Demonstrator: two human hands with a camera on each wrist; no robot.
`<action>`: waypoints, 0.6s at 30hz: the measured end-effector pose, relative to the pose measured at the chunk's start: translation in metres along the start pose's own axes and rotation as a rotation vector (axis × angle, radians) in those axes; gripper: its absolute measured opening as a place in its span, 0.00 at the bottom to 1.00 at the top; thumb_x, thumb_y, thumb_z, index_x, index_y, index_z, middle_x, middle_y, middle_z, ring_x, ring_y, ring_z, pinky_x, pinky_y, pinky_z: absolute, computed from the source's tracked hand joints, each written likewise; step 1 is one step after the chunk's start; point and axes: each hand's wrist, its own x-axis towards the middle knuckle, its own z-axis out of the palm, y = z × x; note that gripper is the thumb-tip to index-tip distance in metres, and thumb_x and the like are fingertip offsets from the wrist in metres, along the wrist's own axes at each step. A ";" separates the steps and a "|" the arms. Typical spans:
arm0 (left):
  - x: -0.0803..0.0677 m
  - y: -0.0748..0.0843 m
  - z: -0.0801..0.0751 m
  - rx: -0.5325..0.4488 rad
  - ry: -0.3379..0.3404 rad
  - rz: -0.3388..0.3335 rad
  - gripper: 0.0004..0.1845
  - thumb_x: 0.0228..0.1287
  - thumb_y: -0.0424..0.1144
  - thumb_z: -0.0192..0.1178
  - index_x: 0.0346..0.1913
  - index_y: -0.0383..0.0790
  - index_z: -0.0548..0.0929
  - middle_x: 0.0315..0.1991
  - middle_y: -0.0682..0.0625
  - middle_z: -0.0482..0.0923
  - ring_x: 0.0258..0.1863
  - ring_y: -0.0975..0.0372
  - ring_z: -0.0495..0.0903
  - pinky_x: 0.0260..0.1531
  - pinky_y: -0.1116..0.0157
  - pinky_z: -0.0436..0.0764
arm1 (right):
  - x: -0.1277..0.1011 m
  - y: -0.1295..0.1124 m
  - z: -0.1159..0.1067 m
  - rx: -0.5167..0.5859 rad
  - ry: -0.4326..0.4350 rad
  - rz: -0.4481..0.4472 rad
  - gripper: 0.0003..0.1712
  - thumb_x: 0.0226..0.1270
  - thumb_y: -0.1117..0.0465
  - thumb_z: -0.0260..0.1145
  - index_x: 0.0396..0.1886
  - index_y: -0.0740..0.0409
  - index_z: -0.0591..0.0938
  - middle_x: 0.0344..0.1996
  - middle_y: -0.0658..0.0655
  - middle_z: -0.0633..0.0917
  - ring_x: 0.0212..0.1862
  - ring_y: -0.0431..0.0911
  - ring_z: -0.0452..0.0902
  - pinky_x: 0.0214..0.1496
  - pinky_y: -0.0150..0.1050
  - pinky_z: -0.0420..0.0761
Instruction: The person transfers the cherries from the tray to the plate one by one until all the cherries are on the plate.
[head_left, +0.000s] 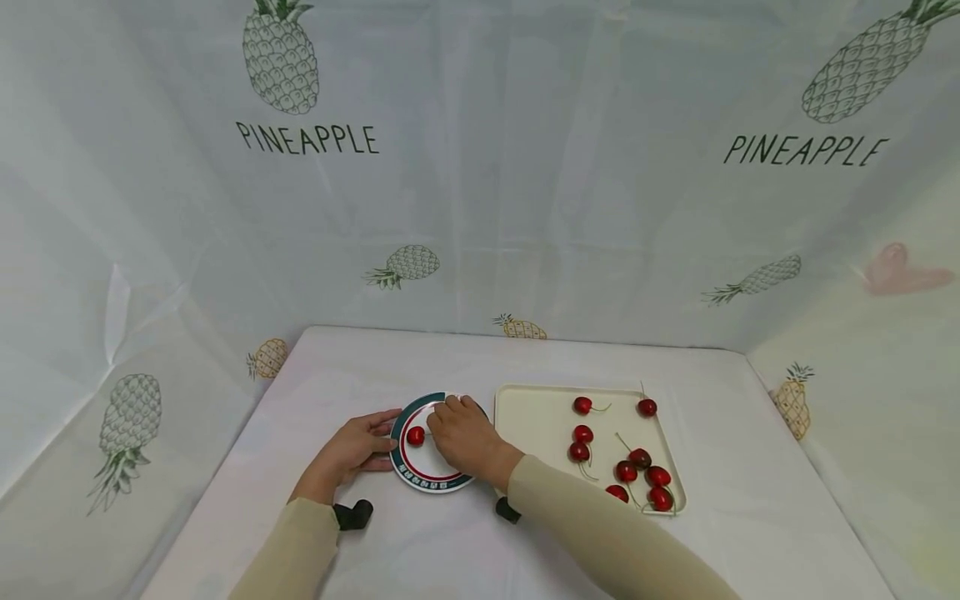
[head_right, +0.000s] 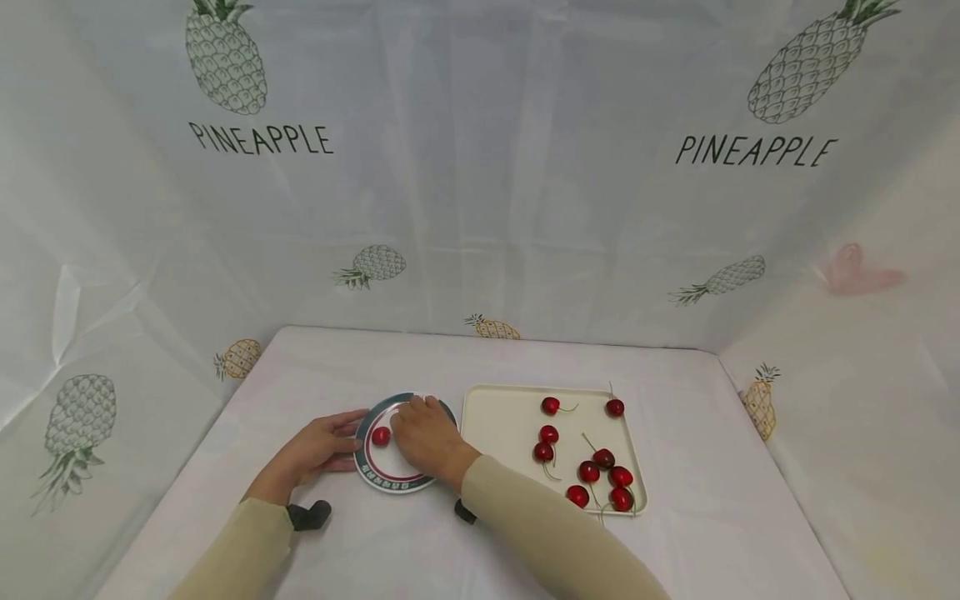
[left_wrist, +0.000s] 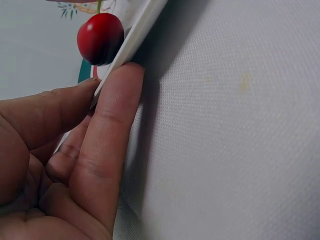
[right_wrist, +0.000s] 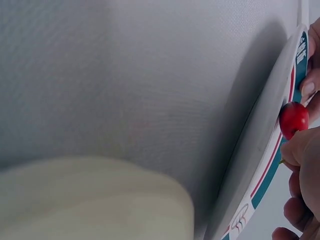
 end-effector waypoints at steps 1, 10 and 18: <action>-0.001 0.001 0.000 0.004 -0.001 0.001 0.33 0.71 0.25 0.63 0.77 0.48 0.75 0.72 0.36 0.73 0.40 0.55 0.89 0.42 0.55 0.92 | 0.000 0.000 -0.001 -0.007 -0.003 -0.002 0.16 0.78 0.48 0.65 0.55 0.52 0.82 0.47 0.51 0.84 0.49 0.46 0.74 0.56 0.39 0.79; -0.001 0.001 0.001 0.007 -0.012 -0.002 0.33 0.71 0.25 0.63 0.77 0.46 0.73 0.72 0.35 0.72 0.40 0.56 0.89 0.41 0.55 0.92 | 0.004 0.002 0.001 -0.030 -0.038 -0.017 0.16 0.81 0.49 0.62 0.58 0.52 0.81 0.50 0.50 0.83 0.51 0.45 0.74 0.54 0.37 0.77; -0.002 0.001 0.000 0.001 -0.015 0.005 0.33 0.72 0.24 0.63 0.77 0.46 0.73 0.73 0.34 0.73 0.41 0.55 0.90 0.42 0.54 0.92 | 0.004 0.005 0.000 -0.037 -0.057 -0.019 0.19 0.78 0.47 0.65 0.60 0.51 0.82 0.51 0.50 0.84 0.52 0.46 0.74 0.56 0.38 0.78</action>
